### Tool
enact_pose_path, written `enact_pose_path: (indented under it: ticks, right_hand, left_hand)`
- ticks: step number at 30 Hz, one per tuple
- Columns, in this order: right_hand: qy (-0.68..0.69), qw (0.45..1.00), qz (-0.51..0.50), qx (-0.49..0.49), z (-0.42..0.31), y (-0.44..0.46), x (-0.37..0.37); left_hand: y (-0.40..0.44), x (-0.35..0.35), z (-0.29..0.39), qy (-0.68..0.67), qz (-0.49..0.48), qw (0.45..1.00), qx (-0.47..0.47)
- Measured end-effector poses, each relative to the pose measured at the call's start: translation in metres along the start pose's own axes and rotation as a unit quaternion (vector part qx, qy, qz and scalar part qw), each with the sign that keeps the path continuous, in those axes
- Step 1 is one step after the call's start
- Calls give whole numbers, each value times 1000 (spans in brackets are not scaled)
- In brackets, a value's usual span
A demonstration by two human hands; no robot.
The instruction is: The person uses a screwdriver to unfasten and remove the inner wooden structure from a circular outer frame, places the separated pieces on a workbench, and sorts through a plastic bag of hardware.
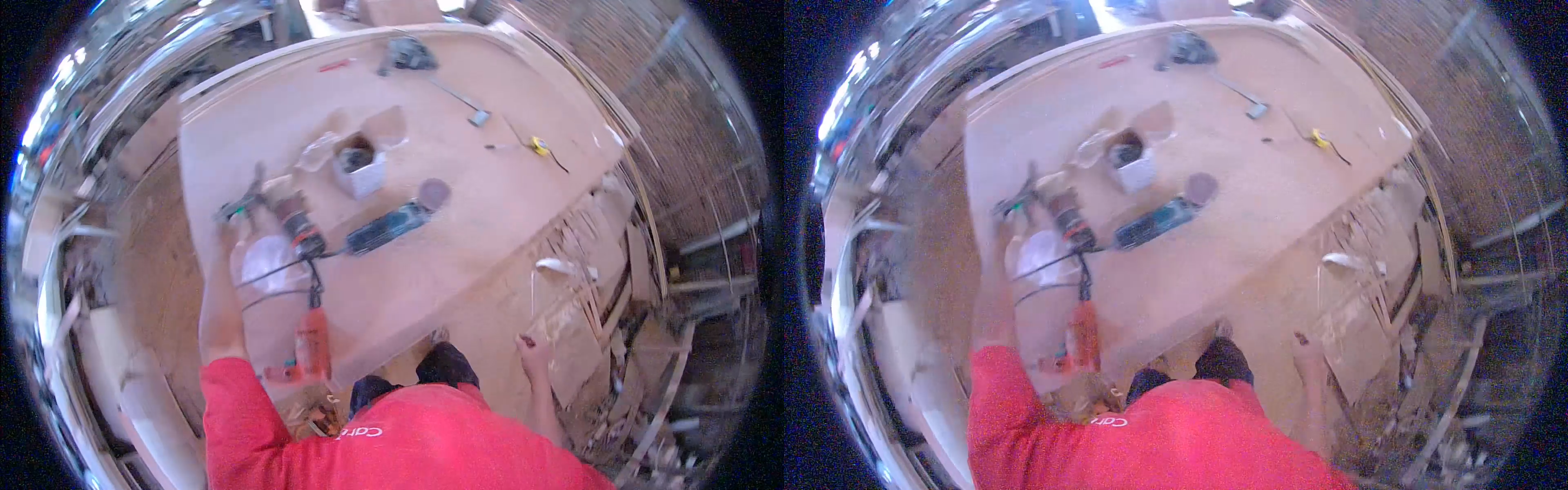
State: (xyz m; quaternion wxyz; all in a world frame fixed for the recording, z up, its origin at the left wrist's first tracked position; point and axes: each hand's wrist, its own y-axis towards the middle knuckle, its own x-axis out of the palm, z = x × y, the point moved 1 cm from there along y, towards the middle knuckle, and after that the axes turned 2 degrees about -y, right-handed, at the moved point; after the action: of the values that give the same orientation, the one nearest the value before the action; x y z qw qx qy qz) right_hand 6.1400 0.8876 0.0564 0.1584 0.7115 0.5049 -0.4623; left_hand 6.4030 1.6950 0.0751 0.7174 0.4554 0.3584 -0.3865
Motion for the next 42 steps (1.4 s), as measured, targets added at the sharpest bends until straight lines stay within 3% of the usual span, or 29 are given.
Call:
enact_pose_path:
  ticks: [3, 5, 6, 7, 8, 10, 11, 12, 14, 15, 16, 17, 18, 19, 20, 22, 25, 27, 29, 30, 32, 33, 35, 39, 40, 42]
  right_hand:
    - [92, 993, 13, -78, -34, 63, 2]
    - [21, 991, -17, -128, -99, 124, -21]
    - [66, 991, 6, -112, -103, 171, -10]
    - [-16, 954, 89, -286, -132, 215, -18]
    - [19, 934, 116, -338, -174, 257, -27]
    - [-86, 913, 147, -371, -204, 382, -19]
    - [-177, 919, 77, -343, -221, 437, -5]
    - [-275, 906, 14, -322, -236, 486, 10]
    - [-205, 872, 46, -441, -281, 503, 9]
    - [-127, 853, 57, -503, -299, 497, -4]
    - [-108, 841, 56, -527, -302, 497, -13]
    - [-303, 798, 103, -511, -285, 529, -9]
    - [-333, 817, 94, -461, -280, 536, -13]
    - [-364, 833, 87, -407, -280, 532, -17]
    - [-357, 826, 86, -428, -285, 522, -20]
    - [-17, 888, 67, -455, -310, 518, -7]
    - [42, 792, -102, -601, -405, 345, 16]
    - [-5, 738, -281, -614, -475, 193, 21]
    - [73, 571, -250, -779, -515, 95, 87]
    - [43, 573, -273, -771, -535, 47, 116]
    - [-85, 560, -214, -796, -575, -5, 195]
    - [-86, 558, -212, -798, -585, -26, 223]
    - [-323, 499, -186, -782, -600, -47, 261]
    - [-175, 639, 48, -748, -609, -38, 307]
    - [-150, 729, 131, -655, -627, -10, 333]
    - [-71, 671, 111, -730, -638, -14, 304]
  left_hand:
    - [0, -20, 52, 80, -92, 990, -74]
    - [0, 15, 22, 47, -30, 996, -74]
    - [0, 32, 8, 30, 1, 997, -72]
    - [1, 35, -1, 3, 7, 997, -70]
    - [-2, 31, -11, -19, 15, 997, -74]
    - [-52, -11, -11, -37, 36, 992, -114]
    - [-96, -41, -10, -9, 54, 988, -144]
    - [-157, -42, -65, -15, 93, 969, -227]
    - [-177, -108, 30, 10, 88, 895, -436]
    - [-207, -118, 22, -158, 158, 834, -505]
    - [-247, -126, 19, -323, 230, 745, -537]
    - [-277, -147, 36, -309, 254, 732, -552]
    - [-305, -163, 67, -479, 328, 656, -483]
    - [-331, -179, 98, -627, 387, 557, -382]
    - [-358, -195, 127, -619, 409, 553, -380]
    - [-390, -203, 202, -606, 494, 526, -334]
    - [-425, -220, 293, -594, 535, 510, -319]
    - [-471, -212, 321, -614, 527, 493, -319]
    - [-497, -204, 358, -626, 522, 457, -355]
    - [-502, -201, 376, -616, 532, 436, -383]
    - [-533, -198, 404, -607, 527, 420, -421]
    - [-560, -196, 416, -609, 527, 410, -428]
    - [-604, -200, 442, -607, 513, 401, -455]
    - [-706, -222, 479, -579, 505, 390, -507]
    - [-728, -226, 488, -571, 520, 366, -519]
    - [-772, -245, 484, -527, 489, 383, -579]
